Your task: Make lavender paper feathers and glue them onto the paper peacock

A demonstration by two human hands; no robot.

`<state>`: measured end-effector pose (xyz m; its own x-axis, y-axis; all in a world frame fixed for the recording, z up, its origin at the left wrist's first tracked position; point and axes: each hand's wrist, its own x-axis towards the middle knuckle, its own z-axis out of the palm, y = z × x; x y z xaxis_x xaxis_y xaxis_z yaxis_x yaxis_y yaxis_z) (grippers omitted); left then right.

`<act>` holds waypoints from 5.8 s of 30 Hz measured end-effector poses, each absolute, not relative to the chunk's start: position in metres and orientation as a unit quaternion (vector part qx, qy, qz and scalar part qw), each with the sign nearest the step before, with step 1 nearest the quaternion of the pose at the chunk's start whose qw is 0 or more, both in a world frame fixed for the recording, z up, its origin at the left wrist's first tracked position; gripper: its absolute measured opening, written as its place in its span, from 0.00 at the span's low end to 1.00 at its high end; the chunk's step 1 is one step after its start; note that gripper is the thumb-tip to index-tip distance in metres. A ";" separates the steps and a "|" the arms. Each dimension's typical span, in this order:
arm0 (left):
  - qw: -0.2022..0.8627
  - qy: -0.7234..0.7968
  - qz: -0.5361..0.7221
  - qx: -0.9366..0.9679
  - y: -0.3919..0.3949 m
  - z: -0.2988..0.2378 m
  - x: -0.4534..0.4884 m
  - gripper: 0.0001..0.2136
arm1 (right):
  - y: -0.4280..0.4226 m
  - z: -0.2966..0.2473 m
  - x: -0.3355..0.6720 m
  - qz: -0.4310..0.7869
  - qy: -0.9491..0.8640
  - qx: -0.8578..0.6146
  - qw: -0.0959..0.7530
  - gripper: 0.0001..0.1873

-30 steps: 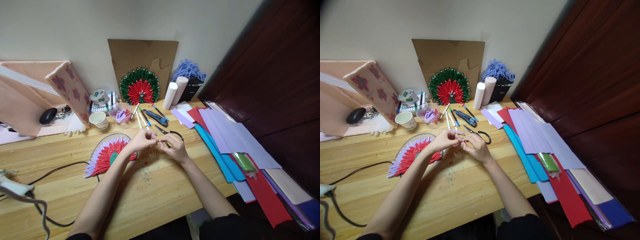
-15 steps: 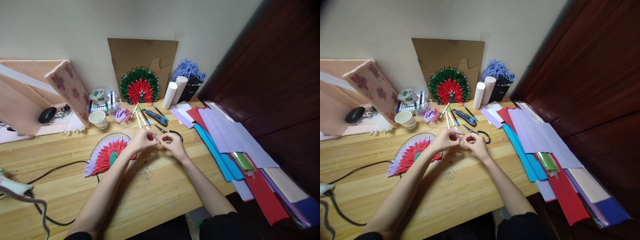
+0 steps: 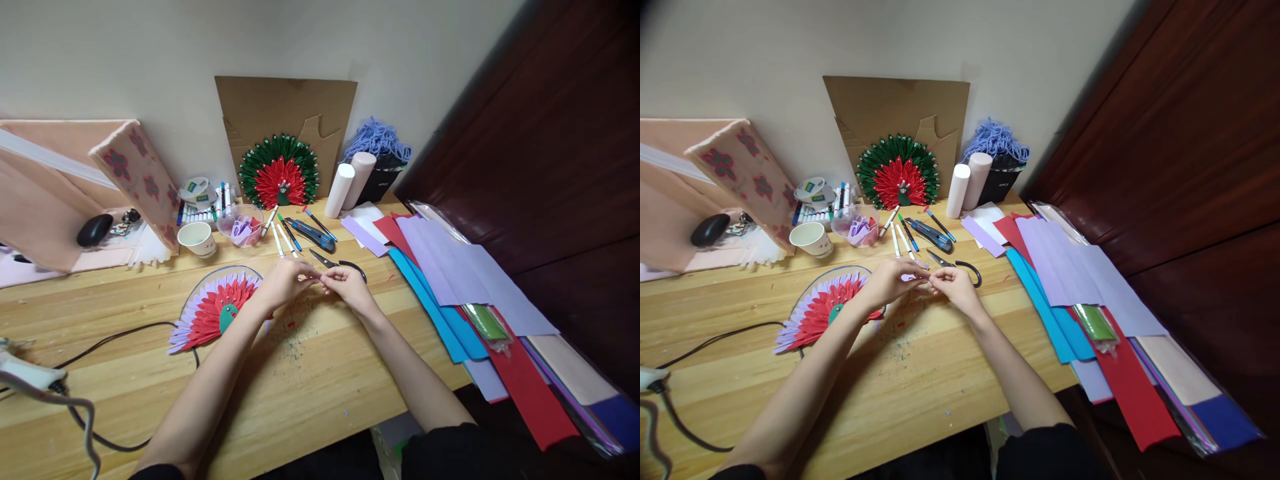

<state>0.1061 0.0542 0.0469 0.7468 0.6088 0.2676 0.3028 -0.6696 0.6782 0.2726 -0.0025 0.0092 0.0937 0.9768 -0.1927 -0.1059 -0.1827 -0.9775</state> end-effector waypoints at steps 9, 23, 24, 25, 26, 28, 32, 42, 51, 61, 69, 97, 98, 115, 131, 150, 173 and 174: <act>0.276 0.242 0.220 0.904 0.056 0.049 0.105 0.08 | -0.004 0.011 0.274 0.537 -0.428 -0.549 0.476 0.13; 0.309 0.284 0.214 0.882 0.050 0.053 0.109 0.07 | -0.015 0.023 0.274 0.188 -0.679 -0.546 0.453 0.02; 0.309 0.292 0.216 0.879 0.050 0.054 0.109 0.06 | -0.015 0.023 0.275 0.191 -0.677 -0.549 0.452 0.02; 0.310 0.301 0.218 0.875 0.050 0.055 0.108 0.06 | -0.015 0.023 0.276 0.197 -0.671 -0.553 0.453 0.01; 0.308 0.311 0.221 0.871 0.051 0.056 0.107 0.06 | -0.015 0.023 0.276 0.205 -0.662 -0.560 0.454 0.01; 0.303 0.333 0.236 0.861 0.053 0.059 0.103 0.06 | -0.015 0.023 0.278 0.223 -0.637 -0.577 0.459 0.00; 0.330 0.357 0.266 0.832 0.056 0.062 0.097 0.07 | -0.013 0.021 0.279 0.257 -0.584 -0.603 0.480 0.04; 0.558 0.338 0.220 0.725 0.053 0.038 0.113 0.10 | -0.016 0.023 0.271 0.289 -0.602 -0.563 0.486 0.03; 0.601 0.341 0.200 0.695 0.056 0.045 0.109 0.11 | -0.017 0.022 0.275 0.124 -0.718 -0.527 0.437 0.05; 0.612 0.383 0.220 0.656 0.055 0.042 0.114 0.07 | -0.016 0.026 0.270 0.185 -0.676 -0.549 0.456 0.02; 0.446 0.396 0.265 0.757 0.047 0.046 0.116 0.06 | -0.014 0.020 0.270 0.286 -0.599 -0.567 0.488 0.04; 0.522 0.406 0.251 0.707 0.054 0.047 0.106 0.15 | -0.006 0.015 0.269 0.455 -0.488 -0.527 0.525 0.10; 0.523 0.409 0.253 0.704 0.054 0.047 0.106 0.15 | -0.006 0.015 0.269 0.452 -0.490 -0.527 0.528 0.10; 0.533 0.382 0.269 0.706 0.055 0.045 0.106 0.15 | -0.006 0.013 0.267 0.496 -0.450 -0.504 0.545 0.11; 0.570 0.360 0.256 0.693 0.055 0.042 0.106 0.16 | -0.006 0.015 0.266 0.519 -0.411 -0.505 0.553 0.13; 0.513 0.369 0.242 0.736 0.054 0.052 0.104 0.14 | -0.007 0.015 0.265 0.508 -0.460 -0.513 0.517 0.13; 0.476 0.364 0.246 0.762 0.053 0.050 0.105 0.13 | -0.007 0.014 0.264 0.451 -0.491 -0.530 0.523 0.12; 0.489 0.369 0.255 0.748 0.053 0.049 0.105 0.13 | -0.008 0.014 0.264 0.442 -0.493 -0.532 0.527 0.11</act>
<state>0.1054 0.0535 0.0486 0.5978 0.8014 0.0203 0.3038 -0.2499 0.9194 0.2639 -0.0077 0.0143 0.1219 0.9913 0.0493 0.0586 0.0424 -0.9974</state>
